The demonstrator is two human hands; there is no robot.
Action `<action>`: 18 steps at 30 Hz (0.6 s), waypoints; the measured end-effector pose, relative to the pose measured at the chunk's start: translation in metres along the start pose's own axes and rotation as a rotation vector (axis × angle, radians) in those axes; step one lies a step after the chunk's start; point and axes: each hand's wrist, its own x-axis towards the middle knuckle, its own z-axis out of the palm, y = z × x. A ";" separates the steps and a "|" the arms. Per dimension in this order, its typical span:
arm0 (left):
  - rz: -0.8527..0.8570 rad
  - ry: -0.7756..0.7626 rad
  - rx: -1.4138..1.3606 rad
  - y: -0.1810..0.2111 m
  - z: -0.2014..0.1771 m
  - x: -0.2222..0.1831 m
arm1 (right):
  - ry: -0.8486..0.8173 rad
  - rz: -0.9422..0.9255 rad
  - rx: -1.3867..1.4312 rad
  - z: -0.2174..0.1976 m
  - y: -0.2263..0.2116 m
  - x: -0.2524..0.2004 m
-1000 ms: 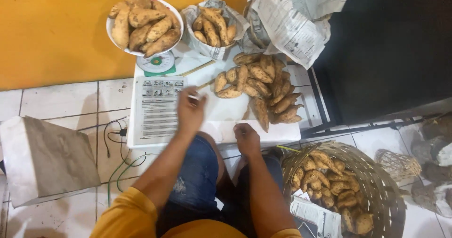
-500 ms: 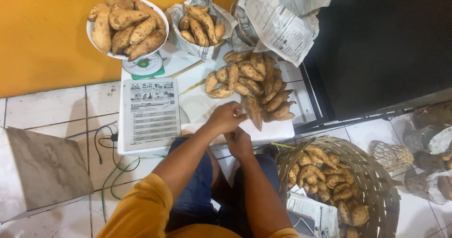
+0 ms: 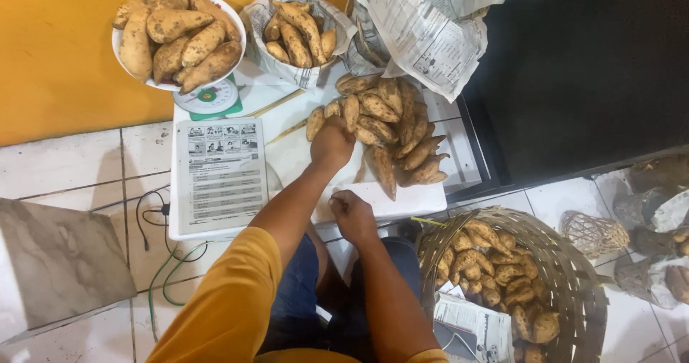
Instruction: The person sorts sweet potatoes by hand, picking them up from a pile on a table and placing them into a bowl or wrapping them in sheets of newspaper before putting them into a woven basket.
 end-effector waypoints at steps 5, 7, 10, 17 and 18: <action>0.005 0.025 0.059 0.000 0.012 0.015 | -0.007 -0.002 -0.007 -0.008 -0.009 -0.008; -0.009 0.025 0.098 0.006 0.010 0.015 | -0.016 0.010 0.013 -0.007 -0.007 -0.008; -0.009 0.012 0.123 0.016 -0.002 0.012 | -0.001 -0.022 0.014 -0.006 -0.007 -0.009; -0.090 0.057 -0.114 -0.010 0.016 0.028 | 0.044 -0.048 0.019 -0.001 0.009 0.001; -0.095 0.077 -0.174 -0.012 0.015 0.025 | 0.071 -0.036 0.038 0.000 0.012 0.004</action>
